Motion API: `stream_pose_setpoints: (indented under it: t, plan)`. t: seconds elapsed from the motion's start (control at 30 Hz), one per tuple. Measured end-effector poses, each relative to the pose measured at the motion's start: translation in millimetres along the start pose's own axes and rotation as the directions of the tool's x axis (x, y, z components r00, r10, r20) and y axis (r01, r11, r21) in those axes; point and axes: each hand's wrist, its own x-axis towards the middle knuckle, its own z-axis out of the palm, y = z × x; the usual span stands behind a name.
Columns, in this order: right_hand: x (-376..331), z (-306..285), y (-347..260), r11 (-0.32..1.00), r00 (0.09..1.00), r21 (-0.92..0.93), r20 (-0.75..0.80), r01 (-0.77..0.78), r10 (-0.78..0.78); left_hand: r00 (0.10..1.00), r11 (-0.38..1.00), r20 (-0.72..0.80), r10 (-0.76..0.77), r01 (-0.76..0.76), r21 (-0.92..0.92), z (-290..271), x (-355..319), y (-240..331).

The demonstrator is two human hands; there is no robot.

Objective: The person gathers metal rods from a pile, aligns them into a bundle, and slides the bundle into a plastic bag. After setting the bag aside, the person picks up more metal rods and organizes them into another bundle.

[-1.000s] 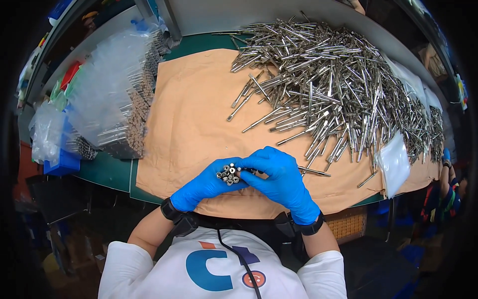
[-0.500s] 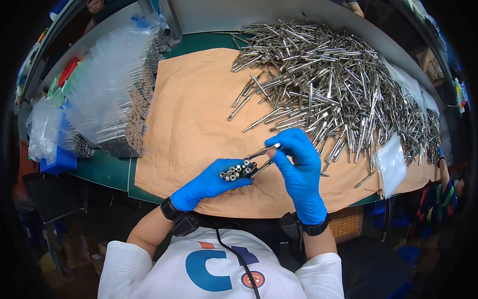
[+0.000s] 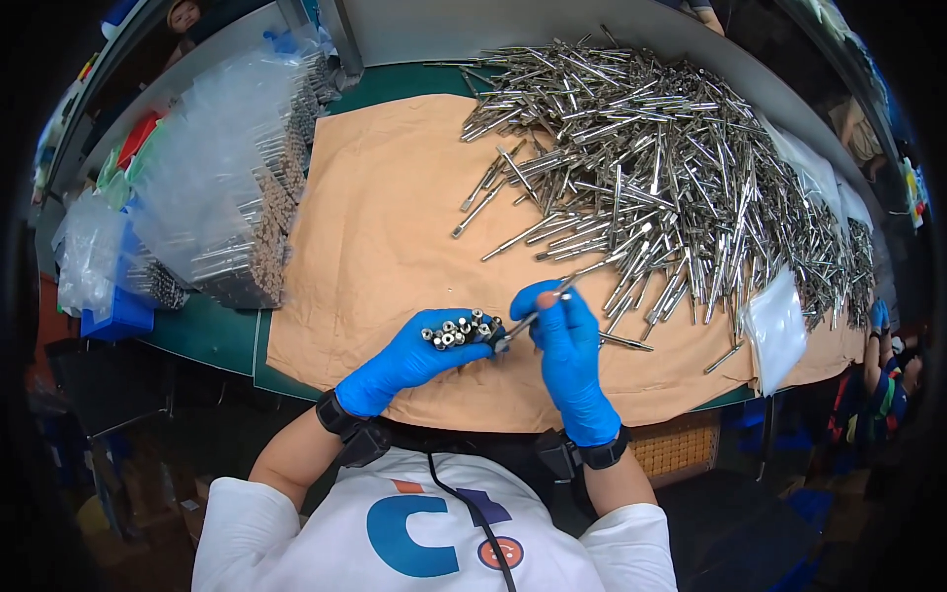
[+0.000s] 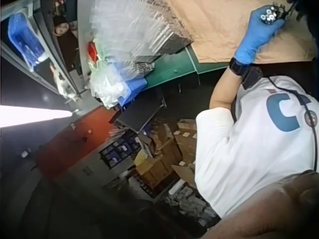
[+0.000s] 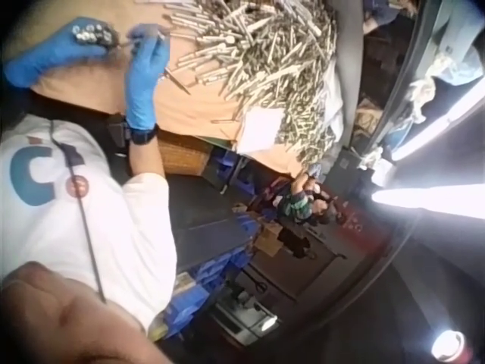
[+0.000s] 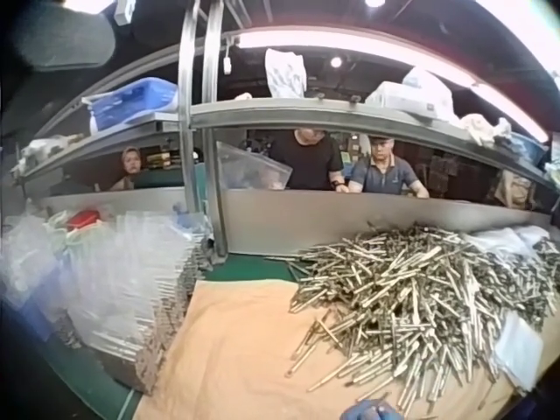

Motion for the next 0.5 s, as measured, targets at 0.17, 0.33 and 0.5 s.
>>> stream_pose_setpoints:
  t: [0.17, 0.33, 0.5]
  plan:
    - [8, -7, -19, 0.959, 0.959, -0.175, 0.218, 0.221, -0.181, 0.997, 0.996, 0.011, 0.077, -0.077, -0.051, -1, 3, -2]
    - [17, 16, -37, 0.503, 0.730, -0.551, 0.621, 0.666, -0.286, 0.999, 1.000, 0.026, 0.023, -0.024, 0.014, -1, 0, 3]
    - [20, 15, -31, 0.496, 0.705, -0.551, 0.680, 0.671, -0.199, 0.997, 0.991, 0.035, 0.063, -0.066, 0.113, -4, 2, -5]
